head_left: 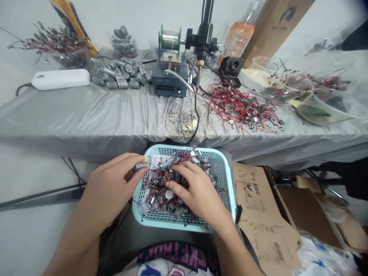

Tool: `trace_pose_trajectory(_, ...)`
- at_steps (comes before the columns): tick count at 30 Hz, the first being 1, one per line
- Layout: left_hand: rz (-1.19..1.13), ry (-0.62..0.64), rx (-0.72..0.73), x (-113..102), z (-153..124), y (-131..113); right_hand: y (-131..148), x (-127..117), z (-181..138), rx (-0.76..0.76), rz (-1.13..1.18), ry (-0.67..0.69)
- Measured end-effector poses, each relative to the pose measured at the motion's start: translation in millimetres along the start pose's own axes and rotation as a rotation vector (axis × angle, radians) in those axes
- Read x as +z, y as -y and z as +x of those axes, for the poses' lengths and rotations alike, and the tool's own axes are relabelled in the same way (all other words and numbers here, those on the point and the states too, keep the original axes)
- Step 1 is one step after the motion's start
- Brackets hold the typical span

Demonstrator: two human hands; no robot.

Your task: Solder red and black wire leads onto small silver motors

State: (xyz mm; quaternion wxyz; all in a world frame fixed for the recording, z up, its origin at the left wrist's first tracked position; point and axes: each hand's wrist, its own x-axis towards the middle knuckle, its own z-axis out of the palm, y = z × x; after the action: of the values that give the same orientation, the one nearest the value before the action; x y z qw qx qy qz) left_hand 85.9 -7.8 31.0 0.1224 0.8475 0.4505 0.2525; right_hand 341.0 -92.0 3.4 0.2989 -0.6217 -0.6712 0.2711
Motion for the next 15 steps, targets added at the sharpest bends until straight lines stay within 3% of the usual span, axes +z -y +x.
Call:
trace_pose_trajectory(6,-0.032,0.011,-0.017,-11.2,-6.5,4.2,8.9,12.5,-4.3,0.005,-0.01,-0.138)
trace_pose_trajectory(10,-0.213,0.0,-0.038,-7.4,-9.4,-2.8,8.8,13.9,-12.6,0.011,-0.04,-0.177)
trace_pose_trajectory(15,-0.269,-0.051,-0.064,-1.4,-15.1,-12.2,11.2,28.9,-22.8,0.049,-0.093,-0.28)
